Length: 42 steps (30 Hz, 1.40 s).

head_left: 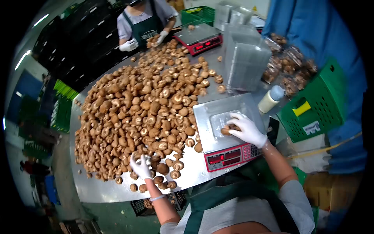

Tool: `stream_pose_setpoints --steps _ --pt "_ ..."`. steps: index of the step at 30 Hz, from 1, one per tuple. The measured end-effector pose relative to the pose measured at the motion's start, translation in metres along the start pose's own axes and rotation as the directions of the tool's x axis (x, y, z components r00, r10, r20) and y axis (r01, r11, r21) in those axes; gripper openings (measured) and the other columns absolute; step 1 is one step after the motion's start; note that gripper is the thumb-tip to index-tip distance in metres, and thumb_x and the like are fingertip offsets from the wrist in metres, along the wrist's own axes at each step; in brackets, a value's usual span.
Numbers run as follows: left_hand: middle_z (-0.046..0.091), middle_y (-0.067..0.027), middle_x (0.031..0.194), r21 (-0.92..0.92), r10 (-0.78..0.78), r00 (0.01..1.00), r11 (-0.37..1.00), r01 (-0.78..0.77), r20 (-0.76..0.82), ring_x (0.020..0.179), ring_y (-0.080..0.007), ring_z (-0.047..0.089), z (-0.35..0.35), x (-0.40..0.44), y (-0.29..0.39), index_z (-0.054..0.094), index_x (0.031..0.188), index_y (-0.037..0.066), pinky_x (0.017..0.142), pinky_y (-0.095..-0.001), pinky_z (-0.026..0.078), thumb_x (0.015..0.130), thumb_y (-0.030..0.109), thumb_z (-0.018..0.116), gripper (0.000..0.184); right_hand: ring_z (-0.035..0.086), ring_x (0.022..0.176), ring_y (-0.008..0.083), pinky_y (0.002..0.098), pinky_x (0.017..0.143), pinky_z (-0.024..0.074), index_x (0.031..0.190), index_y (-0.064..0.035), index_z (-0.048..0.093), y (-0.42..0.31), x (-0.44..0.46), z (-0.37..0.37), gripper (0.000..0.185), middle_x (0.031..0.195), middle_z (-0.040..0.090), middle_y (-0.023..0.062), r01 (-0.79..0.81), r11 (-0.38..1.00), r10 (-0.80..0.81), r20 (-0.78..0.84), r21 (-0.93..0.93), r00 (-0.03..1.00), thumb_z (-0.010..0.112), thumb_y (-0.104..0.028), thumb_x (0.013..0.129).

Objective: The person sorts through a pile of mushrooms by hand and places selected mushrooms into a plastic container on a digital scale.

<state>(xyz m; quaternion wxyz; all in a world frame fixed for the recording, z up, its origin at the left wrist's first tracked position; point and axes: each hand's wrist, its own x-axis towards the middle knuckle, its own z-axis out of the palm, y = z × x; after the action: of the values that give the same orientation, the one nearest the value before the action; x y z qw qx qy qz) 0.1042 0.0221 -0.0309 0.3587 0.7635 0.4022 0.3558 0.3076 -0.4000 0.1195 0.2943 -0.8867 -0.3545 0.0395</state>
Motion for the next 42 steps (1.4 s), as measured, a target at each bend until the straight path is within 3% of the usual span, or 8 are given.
stream_pose_setpoints --steps 7,10,20,25,30,32,36,42 --pt "0.05 -0.0115 0.115 -0.511 0.52 0.781 0.802 -0.308 0.346 0.101 -0.0215 0.052 0.111 -0.104 0.248 0.053 0.119 0.005 0.085 -0.0305 0.046 0.079 0.01 0.066 0.042 0.051 0.113 0.0342 0.0384 0.096 0.0413 0.119 -0.006 0.055 0.006 -0.013 -0.001 0.046 0.126 0.051 0.0156 0.08 0.992 -0.07 -0.095 0.099 0.993 0.069 -0.015 0.076" --pt "0.05 -0.0189 0.112 -0.542 0.54 0.691 0.802 -0.251 0.48 0.105 -0.0353 0.049 0.148 -0.128 0.271 0.051 0.119 0.002 0.089 -0.0395 0.042 0.078 0.013 0.066 0.045 0.052 0.111 0.034 0.0384 0.095 0.0412 0.118 -0.0033 0.053 0.008 -0.015 -0.001 0.045 0.121 0.054 0.0158 0.049 0.972 -0.019 -0.133 0.231 0.991 0.068 -0.01 0.076" --pt "0.059 -0.0133 0.097 0.082 0.46 0.87 0.874 -0.479 0.178 0.092 -0.0322 0.056 0.014 -0.103 0.11 0.06 0.093 0.005 0.08 -0.0406 0.045 0.073 0.008 0.068 0.022 0.058 0.101 0.0299 0.0375 0.09 0.0445 0.104 -0.0004 0.061 -0.045 -0.001 -0.01 0.029 0.106 0.061 0.014 0.104 0.973 -0.028 -0.343 0.205 0.939 0.064 -0.004 0.076" --pt "0.047 -0.0175 0.131 0.249 0.319 0.783 0.826 -0.506 0.534 0.118 -0.0378 0.044 -0.02 -0.091 0.031 0.055 0.119 0.006 0.1 -0.0435 0.037 0.079 0.012 0.064 0.041 0.054 0.111 0.0292 0.0344 0.094 0.0418 0.119 -0.0013 0.055 -0.127 0.062 0.061 0.042 0.118 0.056 0.0154 0.15 0.914 -0.131 -0.074 0.377 0.989 0.066 -0.016 0.08" --pt "0.054 -0.0154 0.124 -0.231 0.132 0.887 0.973 -0.03 0.443 0.111 -0.0311 0.055 -0.029 -0.057 0.018 0.051 0.123 0.003 0.094 -0.0365 0.044 0.089 0.018 0.06 0.039 0.05 0.111 0.0333 0.0393 0.093 0.0427 0.136 -0.0126 0.039 -0.131 0.17 0.183 0.064 0.124 0.048 0.0165 0.141 0.975 -0.135 -0.043 0.171 0.99 0.065 -0.035 0.082" --pt "0.054 -0.0144 0.122 -0.554 -0.334 0.692 0.424 0.717 0.64 0.109 -0.0307 0.056 -0.042 -0.036 0.038 0.046 0.126 0.004 0.09 -0.0345 0.047 0.094 0.024 0.053 0.039 0.054 0.104 0.0329 0.0416 0.086 0.0458 0.137 -0.0167 0.039 -0.141 0.195 0.207 0.064 0.116 0.051 0.016 0.051 0.994 -0.05 0.011 -0.094 0.999 0.065 -0.038 0.081" --pt "0.052 -0.0173 0.123 -0.526 -0.118 0.513 -0.232 0.818 0.85 0.113 -0.0332 0.054 -0.047 -0.003 0.001 0.037 0.13 0.002 0.091 -0.0378 0.05 0.098 0.03 0.043 0.044 0.056 0.095 0.0321 0.043 0.077 0.0471 0.134 -0.0236 0.044 -0.152 0.191 0.238 0.057 0.103 0.055 0.013 0.078 0.949 -0.063 0.059 -0.304 0.996 0.063 -0.034 0.081" --pt "0.057 -0.0124 0.119 -0.499 -0.164 0.474 -0.187 0.846 0.865 0.108 -0.0279 0.057 -0.044 0.01 -0.011 0.045 0.125 0.004 0.088 -0.037 0.05 0.099 0.032 0.04 0.039 0.053 0.097 0.0299 0.0397 0.081 0.0483 0.129 -0.0217 0.047 -0.166 0.151 0.228 0.049 0.102 0.054 0.0093 0.207 0.97 -0.191 0.122 -0.129 0.974 0.063 -0.023 0.082"
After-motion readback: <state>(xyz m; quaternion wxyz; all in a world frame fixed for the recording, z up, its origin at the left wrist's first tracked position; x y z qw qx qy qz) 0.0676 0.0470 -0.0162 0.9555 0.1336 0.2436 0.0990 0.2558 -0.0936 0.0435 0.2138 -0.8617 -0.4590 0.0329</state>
